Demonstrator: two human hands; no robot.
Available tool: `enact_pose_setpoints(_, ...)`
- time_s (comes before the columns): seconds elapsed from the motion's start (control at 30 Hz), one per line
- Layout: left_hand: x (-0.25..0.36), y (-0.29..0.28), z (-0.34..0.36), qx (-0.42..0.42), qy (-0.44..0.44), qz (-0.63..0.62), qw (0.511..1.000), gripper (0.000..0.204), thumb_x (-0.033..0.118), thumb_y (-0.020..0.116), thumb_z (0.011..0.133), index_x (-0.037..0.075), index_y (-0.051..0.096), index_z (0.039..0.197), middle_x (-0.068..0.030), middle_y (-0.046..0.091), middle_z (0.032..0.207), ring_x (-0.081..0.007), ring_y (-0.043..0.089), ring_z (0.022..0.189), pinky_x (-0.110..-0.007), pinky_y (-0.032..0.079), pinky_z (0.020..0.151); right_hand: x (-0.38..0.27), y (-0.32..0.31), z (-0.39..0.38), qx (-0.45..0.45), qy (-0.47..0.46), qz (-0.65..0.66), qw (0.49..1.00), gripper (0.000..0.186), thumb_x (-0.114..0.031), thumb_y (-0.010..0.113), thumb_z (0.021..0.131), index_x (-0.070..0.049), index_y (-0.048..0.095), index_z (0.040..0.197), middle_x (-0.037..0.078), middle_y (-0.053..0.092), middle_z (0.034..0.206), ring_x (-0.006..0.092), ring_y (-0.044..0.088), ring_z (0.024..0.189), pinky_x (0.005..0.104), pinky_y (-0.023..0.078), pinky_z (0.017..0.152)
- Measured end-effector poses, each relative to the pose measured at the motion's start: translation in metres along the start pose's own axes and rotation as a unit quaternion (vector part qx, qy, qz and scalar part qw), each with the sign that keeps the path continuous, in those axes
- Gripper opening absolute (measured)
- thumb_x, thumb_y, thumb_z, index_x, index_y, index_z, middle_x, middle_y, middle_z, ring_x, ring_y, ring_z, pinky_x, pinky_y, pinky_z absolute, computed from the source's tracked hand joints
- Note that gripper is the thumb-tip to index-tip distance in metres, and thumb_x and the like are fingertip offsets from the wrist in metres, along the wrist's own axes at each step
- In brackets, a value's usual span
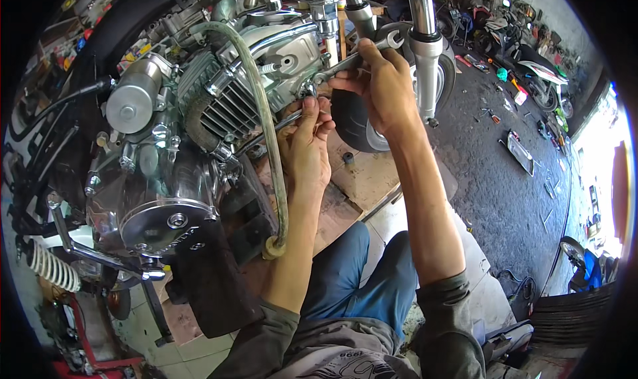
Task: The person tightens bolts on a motorcycle engine using a wrench, attaches a hose to the engine, and adjusts the motorcycle frame before wiping their hands with a cloth.
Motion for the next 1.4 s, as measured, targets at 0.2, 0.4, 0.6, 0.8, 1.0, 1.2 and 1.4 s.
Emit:
enact_pose_setpoints(0.2,0.001,0.002,-0.001,-0.005,0.006,-0.033,0.999,0.015,0.012,0.061,0.09,0.003,0.063,0.101,-0.0048,0.066,0.09,-0.008,0.058,0.075,-0.019,0.048,0.064,0.014,-0.006,-0.004,-0.003,0.015,0.098,0.995,0.028,-0.017,0.044,0.096,0.011,0.047,0.092,0.017,0.056,0.077,0.0253,0.064,0.06,0.0296,0.057,0.054)
enact_pose_setpoints(0.4,0.001,0.003,0.0,-0.024,0.003,-0.034,0.999,0.015,0.011,0.061,0.09,0.002,0.061,0.102,-0.0052,0.064,0.091,-0.0082,0.058,0.076,-0.019,0.047,0.064,0.041,-0.013,-0.011,0.064,0.078,0.212,0.972,0.027,-0.014,0.041,0.095,0.012,0.045,0.092,0.019,0.055,0.077,0.029,0.065,0.061,0.0313,0.058,0.056)
enact_pose_setpoints(0.6,0.0,0.001,0.001,-0.024,-0.003,-0.035,0.999,0.015,0.012,0.06,0.09,0.002,0.061,0.101,-0.0048,0.064,0.09,-0.0083,0.057,0.075,-0.019,0.047,0.064,0.049,-0.014,-0.011,0.071,0.086,0.243,0.964,0.03,-0.015,0.042,0.095,0.014,0.044,0.09,0.022,0.055,0.077,0.0314,0.065,0.064,0.0325,0.059,0.059)
enact_pose_setpoints(0.8,-0.002,-0.002,0.003,-0.008,-0.005,-0.05,0.999,0.01,0.008,0.062,0.089,0.001,0.062,0.097,-0.0086,0.065,0.085,-0.0109,0.059,0.069,-0.021,0.049,0.062,0.054,-0.013,-0.012,0.065,0.087,0.267,0.958,0.03,-0.015,0.041,0.096,0.014,0.044,0.09,0.021,0.056,0.078,0.0306,0.065,0.065,0.0327,0.06,0.06)
enact_pose_setpoints(1.0,-0.001,0.001,-0.002,-0.014,-0.024,-0.015,1.0,0.014,0.013,0.061,0.091,0.004,0.062,0.101,-0.0032,0.065,0.09,-0.0085,0.058,0.074,-0.019,0.048,0.065,0.041,-0.012,-0.015,0.075,0.088,0.194,0.974,0.025,-0.016,0.041,0.096,0.008,0.045,0.092,0.02,0.055,0.077,0.0287,0.065,0.066,0.0297,0.057,0.057)
enact_pose_setpoints(1.2,0.001,0.0,-0.003,-0.001,-0.015,0.006,1.0,0.017,0.018,0.065,0.088,0.007,0.063,0.101,-0.0034,0.066,0.089,-0.0083,0.059,0.069,-0.02,0.048,0.063,-0.013,-0.005,-0.01,0.039,-0.055,-0.048,0.997,0.026,-0.02,0.049,0.096,0.005,0.051,0.09,0.009,0.054,0.073,0.0173,0.06,0.058,0.0291,0.057,0.053)
enact_pose_setpoints(1.4,0.0,-0.001,-0.003,0.004,-0.022,0.009,1.0,0.017,0.02,0.065,0.088,0.005,0.065,0.096,-0.0032,0.066,0.089,-0.0078,0.059,0.069,-0.019,0.048,0.063,-0.03,0.015,0.002,-0.043,-0.073,-0.187,0.979,0.029,-0.022,0.05,0.095,0.007,0.052,0.091,0.011,0.057,0.075,0.0167,0.061,0.06,0.0277,0.057,0.055)
Point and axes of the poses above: each hand's wrist, its own z-axis towards the middle knuckle, its own y-axis out of the palm, x = y × z, the point moved 8 cm from there along z, towards the middle knuckle
